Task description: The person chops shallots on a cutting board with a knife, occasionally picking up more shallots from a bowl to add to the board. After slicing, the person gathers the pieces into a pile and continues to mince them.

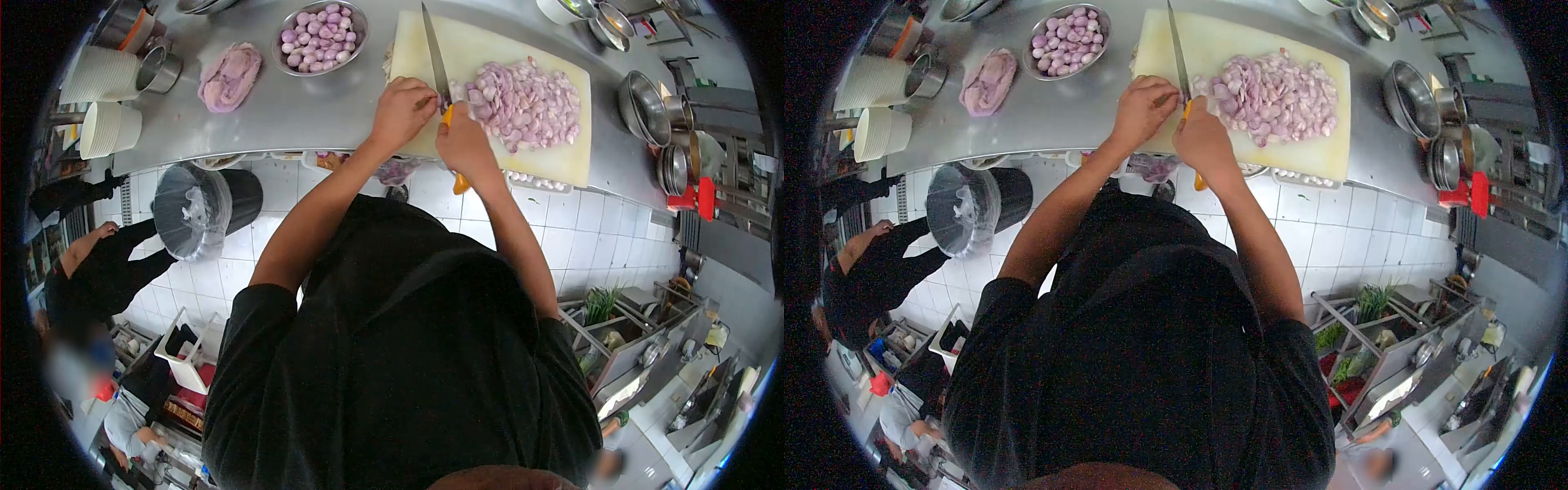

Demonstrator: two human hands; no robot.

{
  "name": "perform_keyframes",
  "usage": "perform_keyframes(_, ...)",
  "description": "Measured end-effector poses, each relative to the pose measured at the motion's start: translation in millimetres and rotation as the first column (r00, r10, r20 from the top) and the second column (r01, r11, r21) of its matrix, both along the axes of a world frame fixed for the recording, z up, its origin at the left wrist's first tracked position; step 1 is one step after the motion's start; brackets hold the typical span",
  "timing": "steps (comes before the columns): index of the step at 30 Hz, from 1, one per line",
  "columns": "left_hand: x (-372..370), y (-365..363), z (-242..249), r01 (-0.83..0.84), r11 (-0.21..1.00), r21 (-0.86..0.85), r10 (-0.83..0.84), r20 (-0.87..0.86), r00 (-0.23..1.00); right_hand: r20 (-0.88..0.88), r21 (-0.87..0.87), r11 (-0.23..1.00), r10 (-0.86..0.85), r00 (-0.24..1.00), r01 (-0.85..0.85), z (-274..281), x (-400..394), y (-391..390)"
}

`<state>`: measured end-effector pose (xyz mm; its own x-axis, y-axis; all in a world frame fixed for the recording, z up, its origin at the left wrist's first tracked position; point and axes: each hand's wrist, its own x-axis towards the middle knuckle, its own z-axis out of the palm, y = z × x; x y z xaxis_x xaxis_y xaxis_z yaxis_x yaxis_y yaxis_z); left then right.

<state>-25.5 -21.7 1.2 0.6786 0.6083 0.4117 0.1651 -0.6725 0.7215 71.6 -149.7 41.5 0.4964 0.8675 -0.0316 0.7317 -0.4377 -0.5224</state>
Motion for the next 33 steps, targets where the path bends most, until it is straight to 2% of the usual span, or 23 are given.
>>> perform_keyframes(3, -1, 2, 2, -0.004, 1.0, 0.016, 0.004, 0.021, 1.0, -0.047, -0.071, 0.998, -0.003, 0.999, 0.0, 17, 5, 0)
perform_keyframes(6, -1, 1, 3, 0.016, 1.0, 0.027, -0.016, 0.006, 1.0, -0.314, -0.255, 0.966, -0.112, 0.943, 0.03, 76, 1, 2)
perform_keyframes(9, -2, 1, 0, 0.004, 0.999, 0.035, -0.005, 0.025, 1.0, -0.128, -0.11, 0.994, -0.032, 0.991, 0.018, 19, 3, 3)
perform_keyframes(12, 2, 3, 1, 0.001, 0.999, 0.035, -0.003, 0.05, 0.999, -0.163, -0.135, 0.99, -0.061, 0.985, 0.039, 11, 7, 4)
perform_keyframes(15, -2, 3, 1, 0.01, 0.998, 0.059, -0.011, 0.006, 1.0, -0.364, -0.296, 0.954, -0.151, 0.919, 0.04, 83, 0, 6)
perform_keyframes(16, -2, 2, 1, 0.015, 0.997, 0.071, -0.014, -0.014, 1.0, -0.37, -0.303, 0.952, -0.159, 0.915, 0.042, 90, -3, 6)
perform_keyframes(19, -1, 3, -4, 0.013, 0.998, 0.062, -0.015, 0.028, 0.999, -0.136, -0.159, 0.987, -0.03, 0.99, 0.008, 20, -1, 6)
perform_keyframes(22, -1, 2, 0, 0.004, 0.999, 0.042, -0.005, 0.034, 0.999, 0.019, -0.094, 0.996, 0.016, 1.0, -0.014, 5, 5, 5)
perform_keyframes(25, -2, 1, 1, 0.011, 0.998, 0.056, -0.012, 0.015, 1.0, -0.361, -0.303, 0.952, -0.146, 0.921, 0.032, 88, -5, 10)
perform_keyframes(26, -3, 0, 0, 0.014, 0.998, 0.056, -0.015, 0.012, 1.0, -0.374, -0.31, 0.95, -0.153, 0.915, 0.032, 92, -5, 10)
perform_keyframes(29, -2, 2, 0, 0.024, 0.998, 0.061, -0.025, 0.017, 1.0, -0.047, -0.138, 0.99, -0.001, 0.999, -0.005, 16, -1, 9)
perform_keyframes(33, -5, 2, 2, 0.02, 0.998, 0.059, -0.022, 0.028, 0.999, -0.14, -0.179, 0.984, -0.032, 0.99, 0.007, 29, -7, 11)
